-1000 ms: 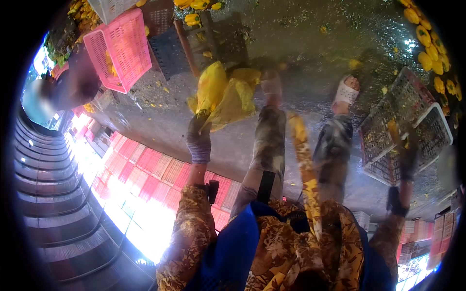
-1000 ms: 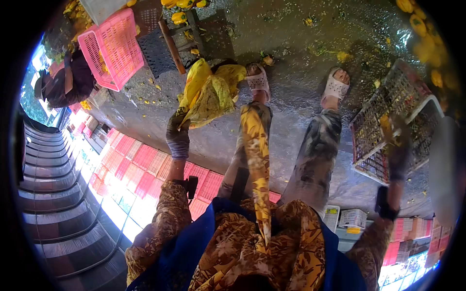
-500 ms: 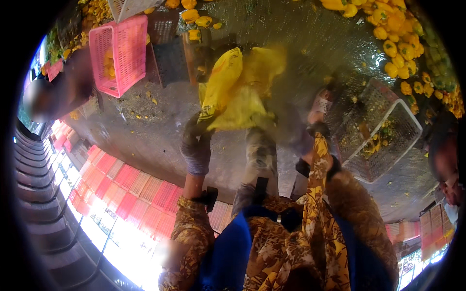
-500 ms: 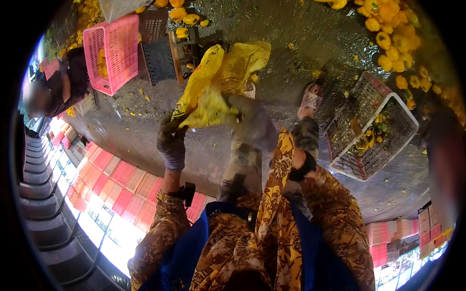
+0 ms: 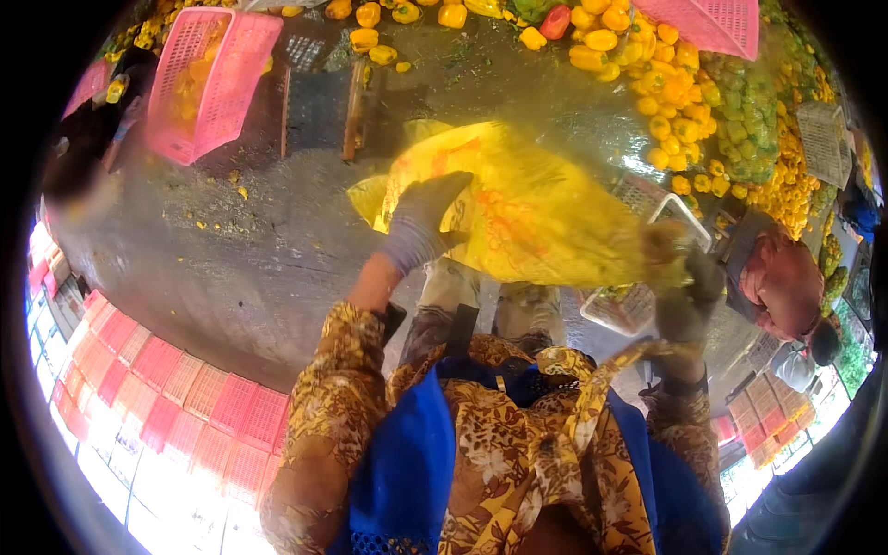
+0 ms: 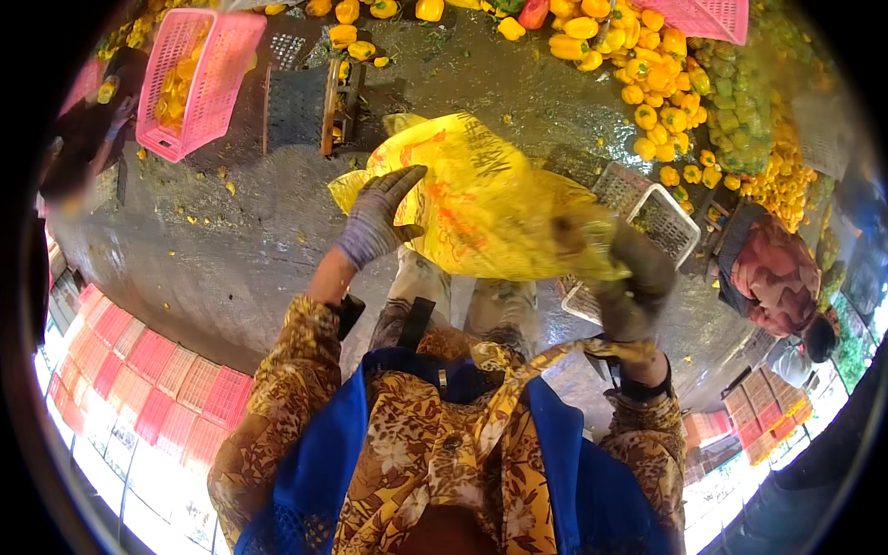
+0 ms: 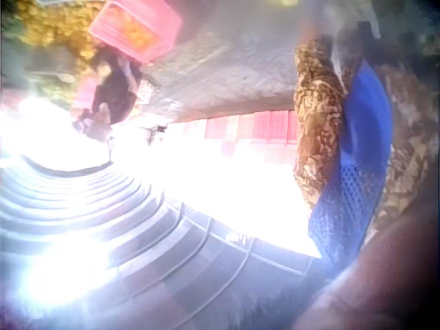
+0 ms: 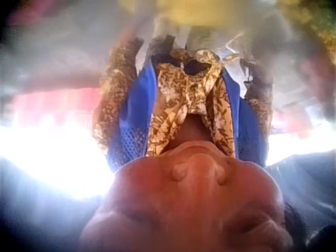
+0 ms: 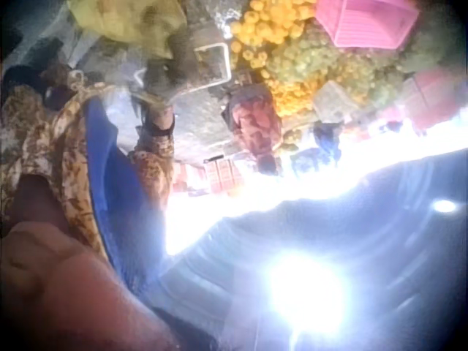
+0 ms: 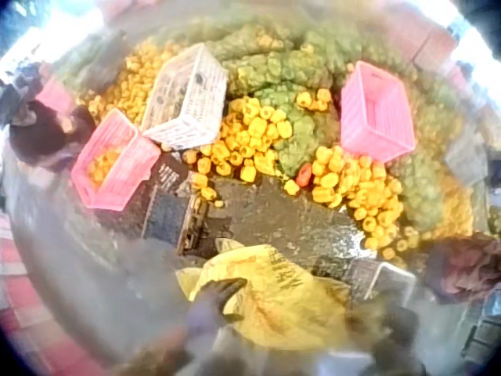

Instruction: The person sits on the floor and uses a knife to cut yellow bell peppers, placing the pieces into a white plastic container. They then move the container and gather pepper scraps from the floor into a yellow sack before resuming cutting peppers into a pink basket.

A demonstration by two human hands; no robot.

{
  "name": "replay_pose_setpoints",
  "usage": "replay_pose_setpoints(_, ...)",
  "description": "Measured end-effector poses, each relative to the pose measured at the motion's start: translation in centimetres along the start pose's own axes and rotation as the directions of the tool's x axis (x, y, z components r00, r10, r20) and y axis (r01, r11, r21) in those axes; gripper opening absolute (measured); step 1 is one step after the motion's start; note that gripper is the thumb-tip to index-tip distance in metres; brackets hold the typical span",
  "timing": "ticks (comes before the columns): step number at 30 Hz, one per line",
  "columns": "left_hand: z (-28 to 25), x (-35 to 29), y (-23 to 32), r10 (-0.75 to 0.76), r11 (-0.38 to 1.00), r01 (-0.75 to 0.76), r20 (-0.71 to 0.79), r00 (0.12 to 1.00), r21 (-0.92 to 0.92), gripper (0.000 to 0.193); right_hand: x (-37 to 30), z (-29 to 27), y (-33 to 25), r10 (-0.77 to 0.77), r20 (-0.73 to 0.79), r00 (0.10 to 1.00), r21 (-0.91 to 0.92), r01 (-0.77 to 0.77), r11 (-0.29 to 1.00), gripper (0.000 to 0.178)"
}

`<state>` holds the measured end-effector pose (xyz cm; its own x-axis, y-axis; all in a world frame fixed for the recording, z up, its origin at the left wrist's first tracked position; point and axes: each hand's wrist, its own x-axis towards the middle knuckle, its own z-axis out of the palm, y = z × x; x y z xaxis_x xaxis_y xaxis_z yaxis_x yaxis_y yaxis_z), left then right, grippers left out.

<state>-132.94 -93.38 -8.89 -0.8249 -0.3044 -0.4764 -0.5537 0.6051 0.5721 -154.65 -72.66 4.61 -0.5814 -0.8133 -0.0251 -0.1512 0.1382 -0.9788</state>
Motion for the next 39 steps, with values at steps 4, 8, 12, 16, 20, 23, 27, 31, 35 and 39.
replay_pose_setpoints(4,7.1,0.9,-9.0,-0.233,0.971,0.224,0.14,0.962,0.081,0.092,-1.5,-2.1,-2.9,0.138,-0.348,0.927,0.189,-0.075,0.979,0.048)
replay_pose_setpoints(8,7.5,2.5,-8.3,-0.456,0.89,0.452,0.095,0.885,0.061,0.095,-2.7,-5.8,-4.6,0.072,-0.441,0.895,0.168,0.004,0.986,0.059)
replay_pose_setpoints(12,5.0,7.1,-6.9,-0.338,0.938,0.346,-0.208,0.918,0.004,0.095,-4.3,-6.5,-5.0,-0.109,-0.302,0.947,0.14,0.157,0.977,0.054)
replay_pose_setpoints(16,3.7,14.7,-4.5,-0.227,0.972,0.235,-0.234,0.945,0.006,0.097,-4.6,-5.9,-6.5,-0.235,-0.131,0.963,0.145,0.253,0.956,0.049)
replay_pose_setpoints(20,3.1,19.6,5.7,0.222,0.966,-0.185,-0.218,0.95,0.179,0.093,-5.5,-6.7,-6.9,-0.213,-0.017,0.977,0.091,0.213,0.973,0.045)
replay_pose_setpoints(23,3.5,21.0,10.1,0.505,0.862,-0.491,-0.122,0.854,0.125,0.084,-6.4,-8.4,-6.4,-0.136,0.012,0.991,0.033,0.136,0.99,0.043)
replay_pose_setpoints(27,8.3,21.0,3.2,0.527,0.836,-0.51,-0.04,0.849,0.202,0.061,-8.5,-11.5,-4.7,0.016,-0.1,0.995,-0.081,-0.024,0.996,0.041)
replay_pose_setpoints(31,3.6,14.4,4.0,0.112,0.945,-0.166,0.199,0.974,0.281,0.044,-12.7,-16.9,-2.8,0.358,-0.337,0.871,-0.179,-0.432,0.884,0.044)
replay_pose_setpoints(35,3.1,8.8,3.4,-0.15,0.668,-0.41,0.652,0.743,0.621,0.04,-13.4,-20.3,1.1,0.499,-0.357,0.79,-0.005,-0.535,0.845,0.047)
replay_pose_setpoints(39,9.9,4.3,-3.5,0.205,0.518,-0.698,0.721,0.662,0.494,0.037,-15.1,-19.9,3.0,0.453,-0.399,0.797,0.072,-0.465,0.882,0.045)
